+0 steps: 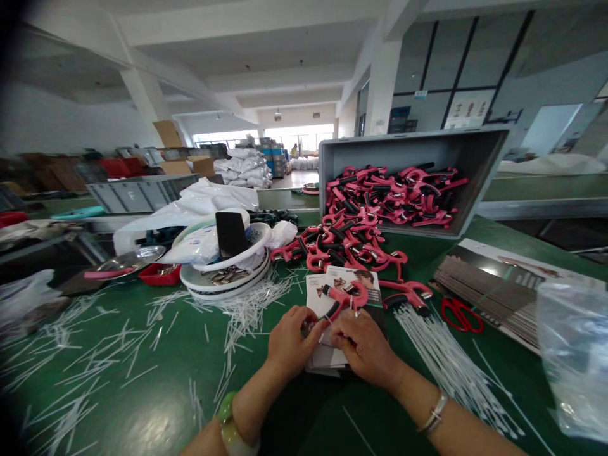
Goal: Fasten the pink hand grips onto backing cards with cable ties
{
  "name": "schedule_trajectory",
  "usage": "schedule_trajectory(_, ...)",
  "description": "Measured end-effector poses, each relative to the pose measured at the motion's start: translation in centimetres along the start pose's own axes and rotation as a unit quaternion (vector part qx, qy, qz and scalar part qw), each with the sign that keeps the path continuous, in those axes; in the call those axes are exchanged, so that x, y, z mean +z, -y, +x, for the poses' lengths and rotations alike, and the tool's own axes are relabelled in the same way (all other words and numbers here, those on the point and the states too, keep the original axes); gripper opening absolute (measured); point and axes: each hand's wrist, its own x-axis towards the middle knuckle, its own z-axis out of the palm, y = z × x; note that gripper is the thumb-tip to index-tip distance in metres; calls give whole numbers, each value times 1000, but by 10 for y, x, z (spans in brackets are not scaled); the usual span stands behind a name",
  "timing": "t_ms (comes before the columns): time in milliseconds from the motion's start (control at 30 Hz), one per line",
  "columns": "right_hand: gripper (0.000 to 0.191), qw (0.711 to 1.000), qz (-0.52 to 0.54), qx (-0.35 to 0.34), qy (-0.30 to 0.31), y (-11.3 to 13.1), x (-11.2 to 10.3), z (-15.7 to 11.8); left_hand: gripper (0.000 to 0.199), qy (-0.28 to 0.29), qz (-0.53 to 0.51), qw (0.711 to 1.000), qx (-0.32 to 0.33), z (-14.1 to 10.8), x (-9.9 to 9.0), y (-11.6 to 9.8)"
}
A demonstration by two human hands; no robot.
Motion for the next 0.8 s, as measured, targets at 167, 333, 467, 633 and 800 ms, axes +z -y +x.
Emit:
schedule_trajectory(167, 18, 998, 46, 16, -27, 3, -1, 1, 26, 33, -22, 998, -52, 10, 4, -10)
schedule_trajectory(333, 19, 996, 68, 22, -51, 0, -1, -1, 26, 23, -22, 998, -46, 12, 6, -10)
schedule_trajectory(467, 20, 991, 98, 41, -76, -1, 1, -3, 26, 17, -34, 998, -49, 12, 5, -11)
schedule_trajectory(633, 21, 997, 60, 30, -42, 6, -3, -1, 24, 11, -28, 999, -20, 12, 4, -9)
schedule_trajectory(800, 20, 976, -46, 193, -86, -59, -58, -31, 27, -24, 34, 999, -35, 8, 4, -2)
